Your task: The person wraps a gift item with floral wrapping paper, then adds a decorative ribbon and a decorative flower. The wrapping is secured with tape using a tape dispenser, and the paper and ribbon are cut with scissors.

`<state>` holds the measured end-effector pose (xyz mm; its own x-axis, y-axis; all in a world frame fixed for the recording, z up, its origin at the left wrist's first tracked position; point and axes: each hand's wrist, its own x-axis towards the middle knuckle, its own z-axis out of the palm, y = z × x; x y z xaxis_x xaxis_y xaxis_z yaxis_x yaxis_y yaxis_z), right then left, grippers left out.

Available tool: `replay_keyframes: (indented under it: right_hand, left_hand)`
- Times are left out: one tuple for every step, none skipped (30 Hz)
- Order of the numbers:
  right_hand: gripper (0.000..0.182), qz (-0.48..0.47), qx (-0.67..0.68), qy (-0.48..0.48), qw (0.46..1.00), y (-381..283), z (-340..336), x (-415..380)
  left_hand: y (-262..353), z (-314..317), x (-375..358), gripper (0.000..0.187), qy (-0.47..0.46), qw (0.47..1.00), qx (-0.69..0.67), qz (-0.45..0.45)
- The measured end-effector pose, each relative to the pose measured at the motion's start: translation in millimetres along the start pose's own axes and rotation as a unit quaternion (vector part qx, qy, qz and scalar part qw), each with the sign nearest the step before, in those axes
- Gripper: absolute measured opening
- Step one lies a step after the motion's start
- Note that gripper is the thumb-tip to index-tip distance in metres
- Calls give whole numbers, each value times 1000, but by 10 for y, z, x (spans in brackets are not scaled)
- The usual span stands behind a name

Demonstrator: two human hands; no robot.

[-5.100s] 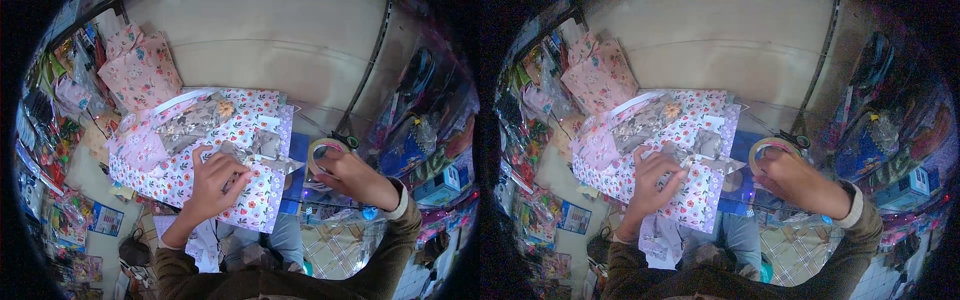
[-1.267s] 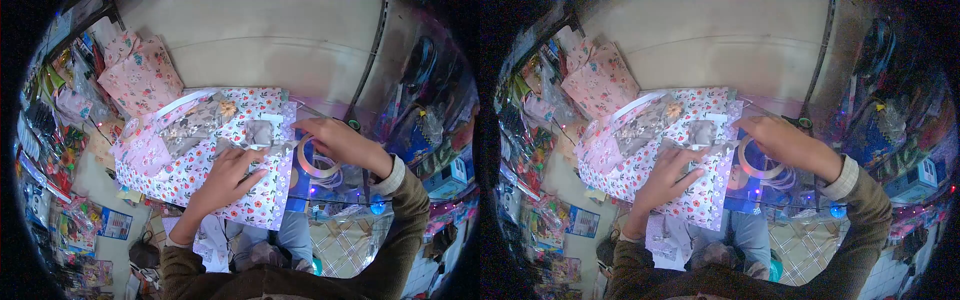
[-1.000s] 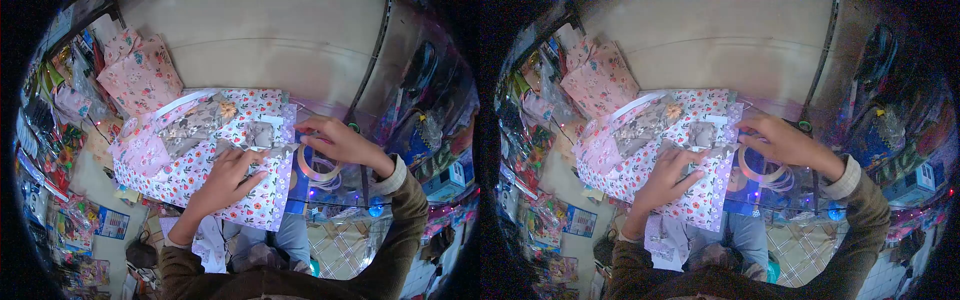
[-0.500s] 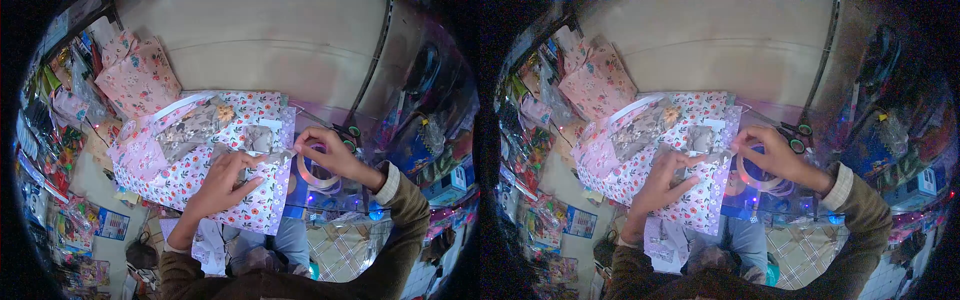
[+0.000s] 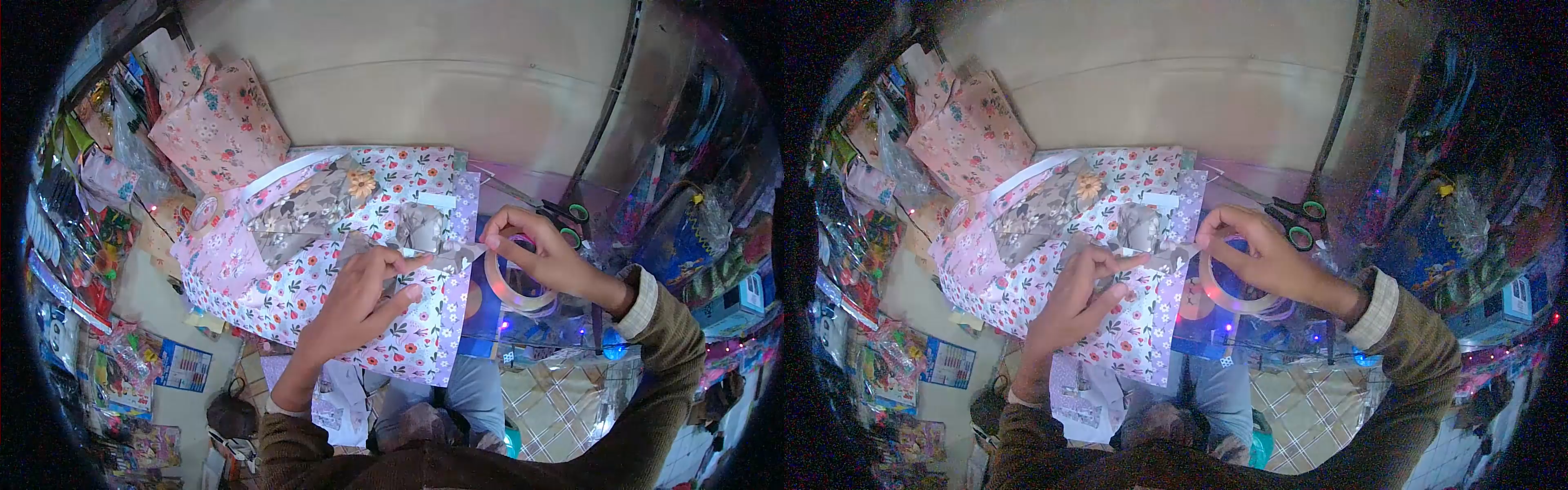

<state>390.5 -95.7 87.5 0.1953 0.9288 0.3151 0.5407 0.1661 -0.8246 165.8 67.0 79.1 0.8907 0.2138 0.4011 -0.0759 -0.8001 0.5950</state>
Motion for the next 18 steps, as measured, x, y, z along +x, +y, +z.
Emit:
replay_keyframes:
  right_hand:
    - [16,0,3,0,1000,2,1,-1]
    - [15,0,6,-1,1000,3,1,-1]
    - [15,9,23,-7,1000,-3,-7,-4]
    - [15,17,41,-14,999,-14,-23,-9]
    - [16,26,58,-20,998,-23,-39,-13]
    - [16,37,70,-12,997,-29,-58,-17]
    - [15,49,83,-4,995,-30,-80,-20]
    - [15,61,95,4,994,-27,-99,-25]
    - [13,60,58,1,997,-16,-113,-29]
    - [12,58,21,-2,998,0,-124,-31]
    - [11,56,-16,-5,998,14,-135,-33]
    - [10,47,-61,4,997,14,-149,-37]
    - [11,37,-106,13,994,4,-162,-44]
    - [14,27,-151,22,988,-6,-174,-47]
    - [16,0,-221,33,975,-15,-183,-44]
    - [17,-29,-290,42,956,-26,-193,-38]
    - [20,-57,-357,52,931,-32,-206,-35]
    - [20,-53,-394,52,916,4,-217,-23]
  left_hand:
    - [11,-7,5,32,-1,1000,1,1]
    - [14,-10,6,31,-3,1000,3,2]
    - [6,-6,4,31,-3,1000,1,5]
    - [-10,0,1,32,-3,1000,0,7]
    - [-19,2,-2,32,-3,1000,-1,10]
    - [-15,0,-5,30,-3,1000,8,15]
    - [-6,-3,-8,28,-3,1000,17,20]
    - [2,-3,-12,26,-3,999,25,24]
    - [5,-3,-15,24,-2,999,28,32]
    - [6,-5,-20,22,-1,999,32,40]
    - [6,-9,-26,20,0,998,35,48]
    - [5,-20,-32,18,-6,999,23,44]
    - [3,-37,-37,17,-13,999,10,39]
    - [1,-51,-40,16,-19,999,-1,35]
    - [-15,-51,-44,16,-13,999,-9,39]
    - [-42,-42,-48,16,-6,999,-15,43]
    - [-58,-35,-54,16,1,999,-23,47]
    - [-58,-31,-54,17,3,999,-19,43]
